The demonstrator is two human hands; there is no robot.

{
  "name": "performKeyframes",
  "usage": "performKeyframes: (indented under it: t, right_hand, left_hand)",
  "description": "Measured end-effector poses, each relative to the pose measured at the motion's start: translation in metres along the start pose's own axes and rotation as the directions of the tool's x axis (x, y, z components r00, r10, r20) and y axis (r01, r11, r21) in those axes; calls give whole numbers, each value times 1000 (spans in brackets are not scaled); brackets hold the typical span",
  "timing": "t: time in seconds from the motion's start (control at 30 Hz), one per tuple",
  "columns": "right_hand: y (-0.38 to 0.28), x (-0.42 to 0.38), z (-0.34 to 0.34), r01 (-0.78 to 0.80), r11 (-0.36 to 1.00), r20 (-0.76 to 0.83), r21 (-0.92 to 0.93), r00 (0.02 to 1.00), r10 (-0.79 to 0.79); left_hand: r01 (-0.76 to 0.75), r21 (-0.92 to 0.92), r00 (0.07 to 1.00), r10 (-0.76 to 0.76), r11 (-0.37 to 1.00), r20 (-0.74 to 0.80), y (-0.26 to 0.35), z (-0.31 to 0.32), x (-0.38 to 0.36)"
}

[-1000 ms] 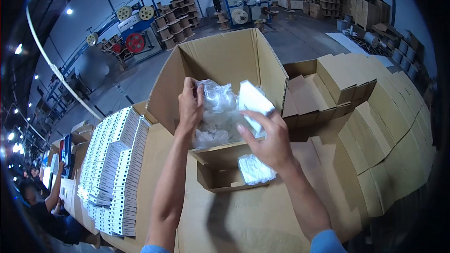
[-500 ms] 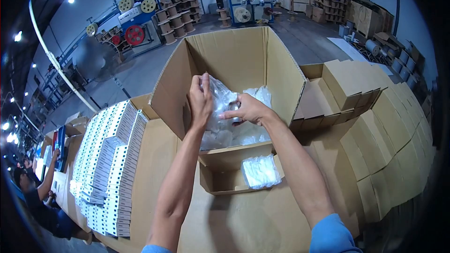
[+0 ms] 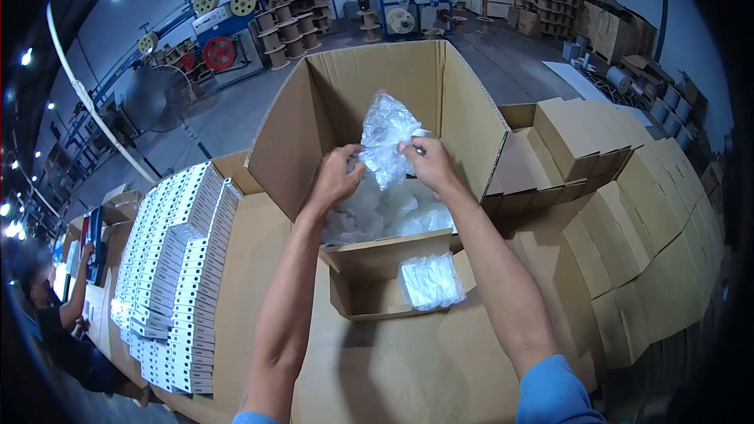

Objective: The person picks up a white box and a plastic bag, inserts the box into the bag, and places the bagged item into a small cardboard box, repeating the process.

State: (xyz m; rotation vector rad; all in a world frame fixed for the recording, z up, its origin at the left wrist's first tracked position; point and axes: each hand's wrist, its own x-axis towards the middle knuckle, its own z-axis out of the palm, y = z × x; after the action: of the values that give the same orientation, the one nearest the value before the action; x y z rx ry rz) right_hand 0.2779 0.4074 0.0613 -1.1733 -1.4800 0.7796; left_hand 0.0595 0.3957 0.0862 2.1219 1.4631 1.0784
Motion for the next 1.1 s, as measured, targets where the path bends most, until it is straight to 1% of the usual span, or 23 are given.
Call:
performKeyframes:
  t: [0.03, 0.07, 0.1, 0.17, 0.2, 0.23, 0.3, 0.33, 0.37, 0.4, 0.43, 0.47, 0.5, 0.53, 0.57, 0.63, 0.67, 0.83, 0.87, 0.97, 1.0, 1.03, 1.1]
  right_hand:
    - [1, -1, -1, 67, 997, -19, -23, 998, -67]
    - [1, -2, -2, 134, 990, -33, -47, 990, -135]
    - [1, -2, -2, 201, 977, -45, -71, 978, -204]
    - [-15, -9, -8, 88, 993, 66, -80, 994, -83]
    - [-11, -7, -6, 39, 998, 93, -49, 995, -35]
    - [-5, -6, -4, -10, 1000, 119, -18, 993, 12]
    - [7, -6, -2, 146, 976, 27, -160, 989, -143]
    - [-7, -14, -6, 189, 950, 3, -250, 981, -194]
    - [-22, -21, -13, 228, 913, -14, -338, 969, -247]
    - [-67, -35, -30, 155, 939, 85, -307, 987, -135]
    - [-66, -34, -31, 98, 993, 113, -65, 990, -90]
    - [-62, -33, -33, 25, 984, 148, 179, 988, -52]
    - [-61, -32, -35, -56, 910, 188, 411, 982, -25]
    - [-74, -39, -36, -73, 877, 180, 475, 983, -16]
    - [-81, -45, -35, 4, 933, 177, 359, 982, -72]
    - [-100, -62, -32, 171, 979, 191, 114, 963, -191]
    - [-115, -77, -34, 78, 997, 266, 26, 960, -82]
    - [-140, -134, -26, 223, 967, 101, -119, 972, -212]
    - [-141, -145, -26, 250, 956, 79, -153, 967, -241]
    - [-159, -192, -26, 111, 959, 228, 260, 958, -173]
    - [-177, -211, -32, 52, 985, 260, 165, 961, -94]
    - [-172, -226, -32, 42, 991, 241, 124, 968, -71]
    - [-147, -263, -21, 176, 984, 85, 10, 981, -176]
  left_hand:
    - [-95, -38, 990, 91, 995, -104, -2, 4, -1]
    - [73, -250, 997, -75, 965, 3, -5, 3, 6]
    - [68, -244, 997, -58, 967, 50, 5, -2, 6]
    - [57, -229, 990, -25, 972, 141, 30, -11, 2]
    - [-5, -350, 996, 37, 937, 85, 21, -2, 4]
    - [5, -352, 999, 10, 936, 39, 17, 0, 6]
    - [25, -357, 998, -47, 934, -52, 12, 1, 9]
    - [8, -342, 992, -51, 940, -117, 23, -2, 4]
    - [-27, -364, 994, -13, 931, -105, 28, -8, 1]
    - [-60, -387, 995, 25, 920, -94, 31, -14, -2]
    - [-92, -410, 995, 63, 908, -83, 39, -21, -7]
    - [-112, -392, 993, 87, 913, -82, 47, -29, -14]
    - [-118, -351, 993, 101, 929, -67, 54, -40, -21]
    - [-120, -311, 993, 110, 943, -51, 58, -50, -30]
    - [-122, -270, 993, 116, 955, -37, 60, -56, -40]
    - [-151, -480, 989, 129, 864, -79, 67, -59, -57]
    - [-135, -559, 991, 99, 818, -95, 78, -61, -69]
    - [-97, -786, 995, 32, 611, -98, 99, -82, -130]
    - [-147, -818, 989, 68, 556, -132, 98, -83, -142]
    - [-160, -839, 982, 1, 519, -187, 118, -83, -176]
    - [-101, -808, 992, -2, 580, -125, 114, -87, -188]
    - [-107, -816, 985, -52, 568, -166, 114, -86, -201]
    - [-140, -828, 957, -140, 543, -254, 119, -82, -221]
